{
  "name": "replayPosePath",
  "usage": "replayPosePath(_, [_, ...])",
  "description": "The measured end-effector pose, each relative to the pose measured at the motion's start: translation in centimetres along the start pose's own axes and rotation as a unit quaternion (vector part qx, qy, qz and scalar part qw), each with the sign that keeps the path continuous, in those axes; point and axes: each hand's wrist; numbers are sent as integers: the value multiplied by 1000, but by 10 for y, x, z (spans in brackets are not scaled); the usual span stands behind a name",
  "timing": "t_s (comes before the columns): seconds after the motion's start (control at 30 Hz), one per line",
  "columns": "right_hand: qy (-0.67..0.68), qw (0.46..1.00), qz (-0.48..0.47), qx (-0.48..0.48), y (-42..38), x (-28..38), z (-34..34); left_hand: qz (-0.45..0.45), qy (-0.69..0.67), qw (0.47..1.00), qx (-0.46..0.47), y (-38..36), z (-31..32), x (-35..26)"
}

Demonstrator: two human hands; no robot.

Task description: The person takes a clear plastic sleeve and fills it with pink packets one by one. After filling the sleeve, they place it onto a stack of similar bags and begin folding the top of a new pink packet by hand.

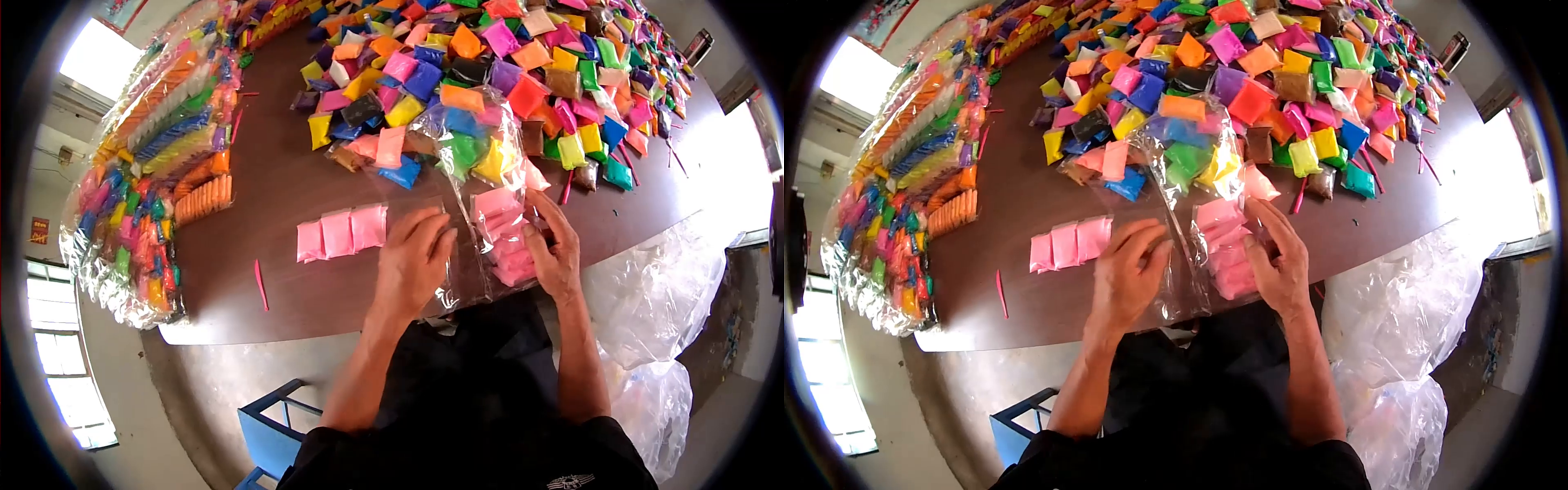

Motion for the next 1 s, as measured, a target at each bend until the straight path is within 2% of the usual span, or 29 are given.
replayPosePath(0.03, [25, 1000, 12, -1, 0, 1, 0, 14, 56, 998, -15, -6, -13, 1])
replayPosePath(0.07, [49, 998, 26, -1, 0, 1, -1, 13, 57, 998, -14, -9, -28, 5])
replayPosePath(0.13, [59, 998, 23, 10, -1, -5, -4, -60, 79, 994, -35, -11, -57, 14])
replayPosePath(0.17, [80, 996, 29, 9, -2, -6, -4, -61, 80, 994, -36, -9, -70, 15])
replayPosePath(0.23, [100, 994, 32, 8, -2, -9, -1, -135, 192, 972, 28, -4, -90, 18])
replayPosePath(0.37, [111, 994, -6, -5, -1, -12, -1, -90, 227, 966, 86, 0, -96, 31])
replayPosePath(0.47, [127, 992, 10, -10, -3, -9, 1, -87, 178, 976, 92, 2, -98, 22])
replayPosePath(0.53, [137, 990, 27, -12, -3, -6, 0, -136, 75, 982, 110, 7, -106, 1])
replayPosePath(0.57, [130, 991, 25, -9, -3, -5, 0, -134, 72, 982, 113, 9, -103, 1])
replayPosePath(0.63, [123, 992, 11, -12, -2, -8, 1, -114, -84, 987, 77, 11, -95, 3])
replayPosePath(0.67, [121, 993, 12, -13, -2, -7, 1, -113, -86, 987, 78, 14, -88, 3])
replayPosePath(0.73, [117, 993, 23, -9, -2, -6, -1, -105, -178, 976, 63, 24, -62, 3])
replayPosePath(0.87, [84, 996, 4, -4, -1, -11, -2, -94, -246, 963, 52, 45, -5, 22])
replayPosePath(0.9, [83, 997, 6, -7, -1, -9, -2, -72, -290, 954, 18, 50, 14, 30])
replayPosePath(1.0, [104, 994, 16, -4, 2, -3, -5, -66, -276, 958, 40, 62, 22, 11])
Point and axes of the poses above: each hand's wrist, its own y-axis towards the middle knuckle, its own z-axis out of the palm, x = y × z, and after that the axes turned 14 degrees about x, right-handed
